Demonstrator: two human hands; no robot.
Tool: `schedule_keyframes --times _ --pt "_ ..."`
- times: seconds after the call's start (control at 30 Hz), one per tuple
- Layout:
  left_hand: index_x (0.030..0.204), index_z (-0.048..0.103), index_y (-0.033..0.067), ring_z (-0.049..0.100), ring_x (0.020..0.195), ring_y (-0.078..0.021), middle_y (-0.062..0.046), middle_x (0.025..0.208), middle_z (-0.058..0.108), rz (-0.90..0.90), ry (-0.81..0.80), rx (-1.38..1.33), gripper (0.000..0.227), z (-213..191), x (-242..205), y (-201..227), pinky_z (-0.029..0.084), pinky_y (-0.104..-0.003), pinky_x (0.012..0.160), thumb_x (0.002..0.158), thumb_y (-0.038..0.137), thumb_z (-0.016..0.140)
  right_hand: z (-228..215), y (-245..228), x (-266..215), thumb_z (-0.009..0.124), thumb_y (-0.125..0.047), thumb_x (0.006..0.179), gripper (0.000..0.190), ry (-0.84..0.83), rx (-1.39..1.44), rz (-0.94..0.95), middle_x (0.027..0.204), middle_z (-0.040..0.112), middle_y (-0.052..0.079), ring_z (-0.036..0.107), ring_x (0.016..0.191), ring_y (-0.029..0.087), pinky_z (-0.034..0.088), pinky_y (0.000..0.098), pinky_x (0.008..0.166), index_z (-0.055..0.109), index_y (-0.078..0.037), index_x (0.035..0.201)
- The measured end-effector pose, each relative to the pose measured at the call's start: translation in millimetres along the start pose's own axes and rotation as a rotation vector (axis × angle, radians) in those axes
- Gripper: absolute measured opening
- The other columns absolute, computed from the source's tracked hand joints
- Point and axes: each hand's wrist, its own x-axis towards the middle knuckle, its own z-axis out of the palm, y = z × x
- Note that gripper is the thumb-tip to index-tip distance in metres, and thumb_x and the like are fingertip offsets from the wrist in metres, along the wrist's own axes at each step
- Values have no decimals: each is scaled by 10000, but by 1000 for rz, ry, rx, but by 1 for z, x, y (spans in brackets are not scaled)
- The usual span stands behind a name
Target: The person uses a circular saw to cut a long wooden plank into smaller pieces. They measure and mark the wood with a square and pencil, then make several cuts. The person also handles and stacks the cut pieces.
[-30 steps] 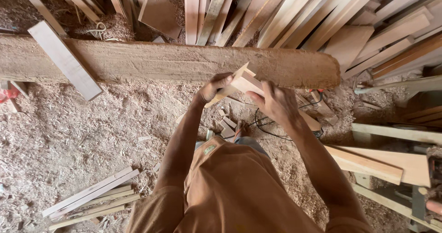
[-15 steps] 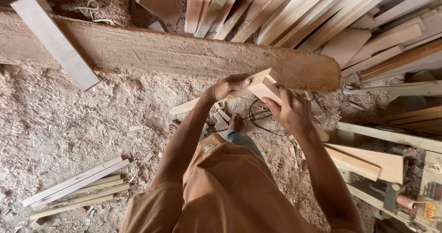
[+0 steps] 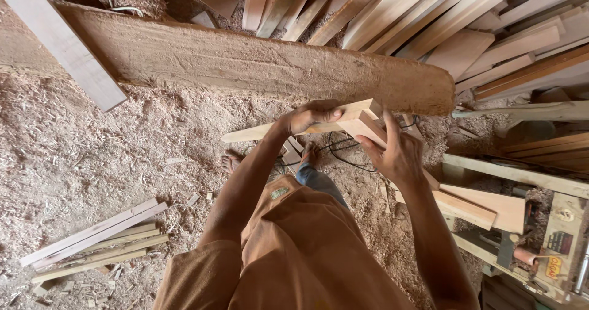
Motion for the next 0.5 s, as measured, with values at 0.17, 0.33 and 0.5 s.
schedule_keyframes --times 0.17,0.33,0.5 --pt "1417 555 148 595 1219 -252 -66 1239 633 97 45 -158 633 23 -17 8 504 -478 1076 961 587 571 4 7 -10 638 -481 993 876 -54 31 53 886 769 225 717 589 248 593 372 540 361 136 1551" --pt "1411 585 104 668 1172 -279 -75 1219 660 198 146 -59 655 43 -26 6 536 -487 1095 871 413 789 6 12 -20 662 -461 1032 854 4 36 -33 936 757 222 738 708 256 612 365 627 347 122 1570" --pt "1410 684 52 657 1140 -289 -144 1135 670 119 126 -203 501 45 -30 5 541 -515 1077 1025 369 731 6 15 -24 647 -480 1039 853 6 -6 -54 984 760 242 749 745 264 618 357 640 347 113 1574"
